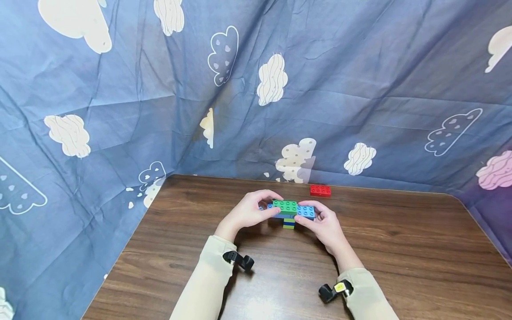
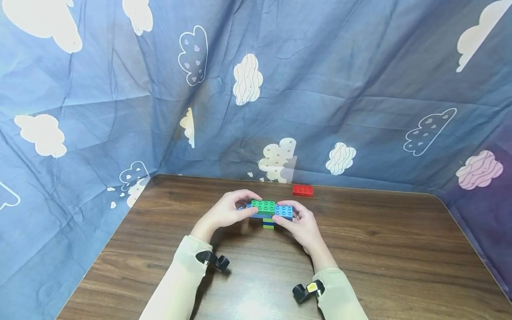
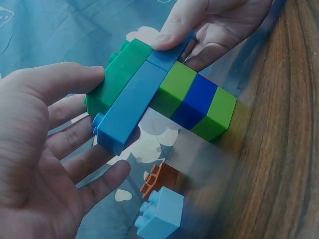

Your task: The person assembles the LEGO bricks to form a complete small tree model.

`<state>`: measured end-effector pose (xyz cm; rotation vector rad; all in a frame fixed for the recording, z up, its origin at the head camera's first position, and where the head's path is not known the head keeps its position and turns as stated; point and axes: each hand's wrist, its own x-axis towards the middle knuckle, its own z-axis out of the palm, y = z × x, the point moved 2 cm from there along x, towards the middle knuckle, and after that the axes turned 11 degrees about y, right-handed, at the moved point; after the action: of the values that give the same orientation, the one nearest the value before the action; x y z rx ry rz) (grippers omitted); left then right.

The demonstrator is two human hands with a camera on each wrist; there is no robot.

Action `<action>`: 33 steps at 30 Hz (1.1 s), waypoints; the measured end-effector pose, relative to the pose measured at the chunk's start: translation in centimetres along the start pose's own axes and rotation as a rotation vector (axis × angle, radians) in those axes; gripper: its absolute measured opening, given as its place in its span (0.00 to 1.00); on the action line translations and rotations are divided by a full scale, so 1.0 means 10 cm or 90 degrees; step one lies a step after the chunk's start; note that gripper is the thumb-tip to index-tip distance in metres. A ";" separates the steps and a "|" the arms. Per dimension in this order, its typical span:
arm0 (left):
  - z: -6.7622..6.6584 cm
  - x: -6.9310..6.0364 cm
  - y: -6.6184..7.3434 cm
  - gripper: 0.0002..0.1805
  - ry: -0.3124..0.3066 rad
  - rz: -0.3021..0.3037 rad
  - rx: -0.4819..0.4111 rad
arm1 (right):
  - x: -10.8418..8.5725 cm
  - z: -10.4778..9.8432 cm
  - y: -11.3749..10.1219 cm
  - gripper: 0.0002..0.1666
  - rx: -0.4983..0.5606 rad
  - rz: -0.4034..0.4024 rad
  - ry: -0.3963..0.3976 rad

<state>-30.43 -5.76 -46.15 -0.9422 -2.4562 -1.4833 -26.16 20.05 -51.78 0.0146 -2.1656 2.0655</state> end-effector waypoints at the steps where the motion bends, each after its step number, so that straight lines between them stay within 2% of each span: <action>1: 0.00 0.00 0.00 0.16 0.000 -0.002 -0.001 | 0.00 0.00 0.00 0.30 0.001 0.000 0.000; 6: -0.01 -0.01 0.00 0.16 0.003 -0.017 -0.006 | 0.01 0.00 -0.01 0.32 -0.008 0.003 -0.001; 15: -0.02 0.00 0.00 0.17 -0.005 -0.021 -0.007 | 0.00 0.00 -0.02 0.30 -0.016 0.006 -0.003; 33: -0.04 -0.01 0.02 0.17 -0.011 -0.023 -0.017 | 0.02 -0.03 0.02 0.32 0.021 0.000 -0.039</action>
<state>-30.26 -6.07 -45.82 -0.9247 -2.4848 -1.5287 -26.32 20.35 -51.98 0.0828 -2.1662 2.1271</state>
